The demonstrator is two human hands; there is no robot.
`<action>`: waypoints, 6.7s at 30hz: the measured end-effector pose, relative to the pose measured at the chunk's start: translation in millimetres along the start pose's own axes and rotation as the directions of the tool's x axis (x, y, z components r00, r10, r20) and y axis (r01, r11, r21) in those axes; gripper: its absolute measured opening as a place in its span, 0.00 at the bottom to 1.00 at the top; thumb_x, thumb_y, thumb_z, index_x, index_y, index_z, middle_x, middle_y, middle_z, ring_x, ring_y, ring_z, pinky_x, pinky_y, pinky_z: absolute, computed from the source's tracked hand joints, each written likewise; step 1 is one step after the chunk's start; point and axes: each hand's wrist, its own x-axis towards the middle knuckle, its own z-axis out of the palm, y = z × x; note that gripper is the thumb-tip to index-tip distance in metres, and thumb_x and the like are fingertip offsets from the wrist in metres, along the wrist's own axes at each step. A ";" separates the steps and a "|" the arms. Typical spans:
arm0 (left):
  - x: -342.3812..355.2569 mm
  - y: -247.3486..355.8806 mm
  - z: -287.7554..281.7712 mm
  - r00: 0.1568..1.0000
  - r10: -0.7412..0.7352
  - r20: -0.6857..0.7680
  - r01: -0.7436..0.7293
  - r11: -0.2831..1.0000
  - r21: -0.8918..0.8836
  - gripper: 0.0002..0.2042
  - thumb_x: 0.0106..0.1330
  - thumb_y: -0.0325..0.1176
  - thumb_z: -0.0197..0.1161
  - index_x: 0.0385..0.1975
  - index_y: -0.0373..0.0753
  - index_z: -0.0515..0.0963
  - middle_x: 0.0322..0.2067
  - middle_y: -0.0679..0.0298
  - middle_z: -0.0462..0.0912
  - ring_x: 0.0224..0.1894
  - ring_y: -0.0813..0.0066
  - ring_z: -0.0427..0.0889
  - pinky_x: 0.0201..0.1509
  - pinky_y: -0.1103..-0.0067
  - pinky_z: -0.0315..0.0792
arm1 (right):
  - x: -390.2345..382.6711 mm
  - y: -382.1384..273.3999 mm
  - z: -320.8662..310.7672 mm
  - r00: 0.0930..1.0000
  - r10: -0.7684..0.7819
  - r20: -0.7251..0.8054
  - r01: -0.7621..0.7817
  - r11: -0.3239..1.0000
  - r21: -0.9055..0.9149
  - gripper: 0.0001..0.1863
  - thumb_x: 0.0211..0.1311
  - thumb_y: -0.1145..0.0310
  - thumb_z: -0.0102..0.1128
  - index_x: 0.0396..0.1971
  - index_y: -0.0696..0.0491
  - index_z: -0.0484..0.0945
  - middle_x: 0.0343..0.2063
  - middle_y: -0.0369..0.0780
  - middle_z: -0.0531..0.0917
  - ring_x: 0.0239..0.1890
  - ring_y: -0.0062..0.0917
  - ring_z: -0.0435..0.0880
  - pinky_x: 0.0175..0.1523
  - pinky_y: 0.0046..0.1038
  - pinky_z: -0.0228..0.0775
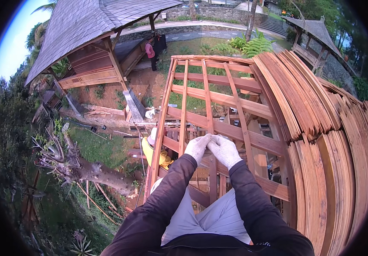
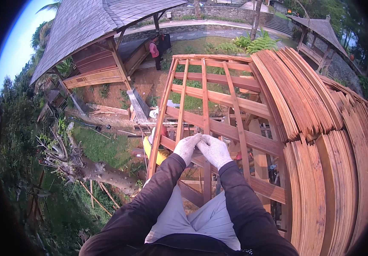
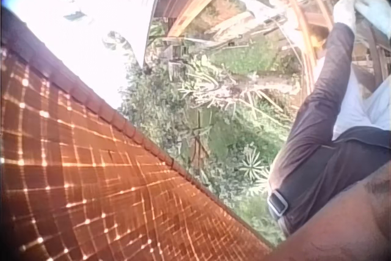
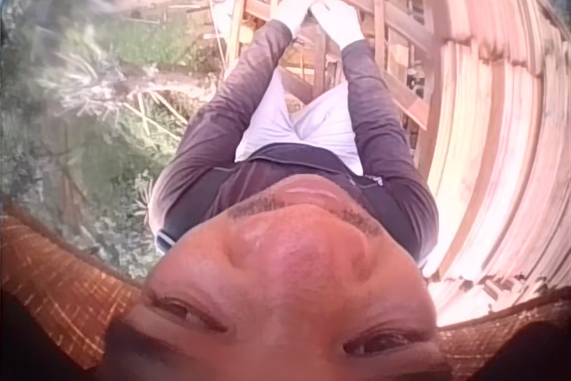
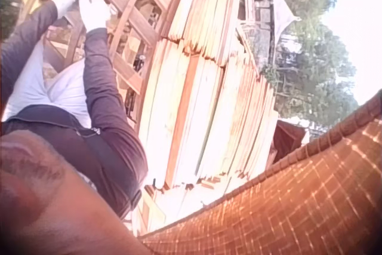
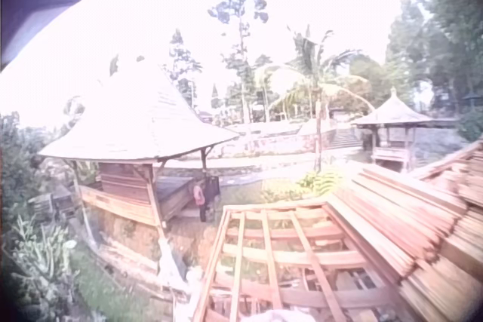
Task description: The person is on a roof structure handling wood shingles, picking up small stacks from a large pile and moving them onto the wooden lattice frame of the roof.
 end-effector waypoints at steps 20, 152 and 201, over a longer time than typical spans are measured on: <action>-9.9 1.1 13.3 0.988 0.149 -0.040 -0.124 0.920 0.372 0.18 0.75 0.43 0.60 0.45 0.30 0.82 0.34 0.64 0.85 0.33 0.80 0.82 0.39 0.82 0.77 | -0.9 18.4 -12.3 0.996 -0.031 0.081 0.015 0.983 0.183 0.22 0.72 0.56 0.57 0.57 0.53 0.80 0.54 0.43 0.85 0.59 0.33 0.82 0.63 0.29 0.71; -43.4 -87.1 55.0 0.755 -0.519 0.401 -0.421 0.086 0.903 0.21 0.64 0.48 0.55 0.48 0.44 0.85 0.42 0.51 0.88 0.49 0.52 0.85 0.57 0.64 0.75 | 10.9 27.7 -1.1 0.982 0.134 0.132 -0.186 0.578 0.795 0.13 0.75 0.67 0.54 0.44 0.60 0.84 0.24 0.37 0.84 0.24 0.18 0.82 0.28 0.17 0.69; -46.6 -68.2 65.9 0.711 -0.608 0.355 -0.389 0.080 0.918 0.26 0.65 0.53 0.53 0.54 0.41 0.81 0.47 0.45 0.85 0.52 0.46 0.83 0.57 0.62 0.74 | 19.2 59.0 22.9 0.991 0.113 -0.067 -0.093 0.963 0.253 0.17 0.69 0.55 0.59 0.42 0.54 0.84 0.33 0.43 0.88 0.39 0.32 0.88 0.49 0.33 0.78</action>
